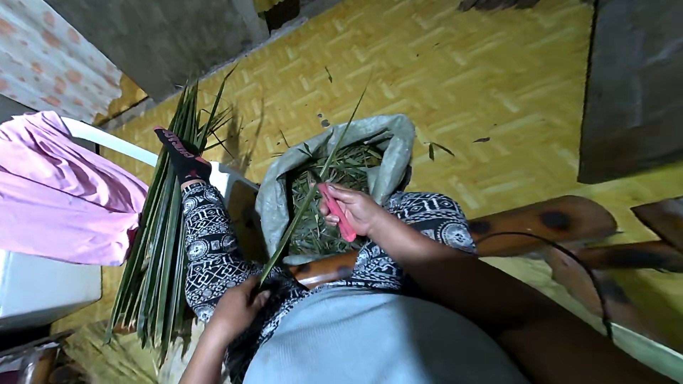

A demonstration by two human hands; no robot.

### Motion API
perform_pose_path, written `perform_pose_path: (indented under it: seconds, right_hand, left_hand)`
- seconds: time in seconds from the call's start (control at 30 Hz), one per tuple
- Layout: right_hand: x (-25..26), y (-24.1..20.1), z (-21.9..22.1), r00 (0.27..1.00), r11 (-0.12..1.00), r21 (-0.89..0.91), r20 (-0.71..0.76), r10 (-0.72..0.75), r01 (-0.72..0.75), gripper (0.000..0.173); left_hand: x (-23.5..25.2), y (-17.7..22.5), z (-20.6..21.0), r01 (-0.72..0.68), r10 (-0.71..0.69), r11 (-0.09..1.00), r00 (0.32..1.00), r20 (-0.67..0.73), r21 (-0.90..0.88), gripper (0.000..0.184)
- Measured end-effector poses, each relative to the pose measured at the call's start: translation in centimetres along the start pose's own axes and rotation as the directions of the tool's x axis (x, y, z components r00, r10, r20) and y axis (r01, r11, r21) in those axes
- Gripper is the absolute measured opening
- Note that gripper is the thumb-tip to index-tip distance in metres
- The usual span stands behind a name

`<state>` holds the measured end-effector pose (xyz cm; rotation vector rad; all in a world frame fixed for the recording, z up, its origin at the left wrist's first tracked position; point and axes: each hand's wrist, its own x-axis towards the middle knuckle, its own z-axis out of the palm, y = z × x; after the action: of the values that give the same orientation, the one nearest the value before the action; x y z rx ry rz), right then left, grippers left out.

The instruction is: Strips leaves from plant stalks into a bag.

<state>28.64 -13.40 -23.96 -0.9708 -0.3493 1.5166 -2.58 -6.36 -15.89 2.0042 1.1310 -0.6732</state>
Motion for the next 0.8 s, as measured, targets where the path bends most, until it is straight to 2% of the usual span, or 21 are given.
perform_pose_path:
  seconds: [0.17,0.3,0.4,0.5,0.6,0.8]
  right_hand:
    - [-0.9,2.5,0.9,0.997,0.997,-0.07,0.062,0.048,-0.044,0.039]
    - [-1.3,3.2,0.2,1.0,0.975,-0.222,0.024,0.012,-0.006,0.034]
    - [-1.3,3.2,-0.1,0.998,0.866,-0.498,-0.066,0.003,-0.036,0.037]
    - [-1.7,2.9,0.5,0.995,0.598,-0.796,-0.096,0.029,-0.094,0.04]
    - [-2.0,3.2,1.6,0.995,0.457,-0.885,-0.062,0.083,-0.093,0.04]
    - [-2.2,3.7,2.8,0.988,0.408,-0.907,-0.045,0.149,-0.103,0.043]
  left_hand:
    - [4.1,4.4,-0.1,-0.186,0.168,0.961,0.98,-0.103,-0.203,0.043]
    - [7.0,7.1,0.0,-0.216,0.186,0.93,0.974,-0.127,-0.299,0.035]
    - [8.8,8.1,0.6,-0.166,0.143,0.978,0.975,-0.169,-0.128,0.036]
    - [9.6,8.9,1.2,-0.074,0.074,0.997,0.978,-0.196,0.006,0.037]
    - [10.1,9.6,1.4,0.014,0.004,0.996,0.981,-0.192,0.093,0.037]
    - [10.3,10.6,1.6,0.085,-0.051,0.982,0.979,-0.197,0.168,0.032]
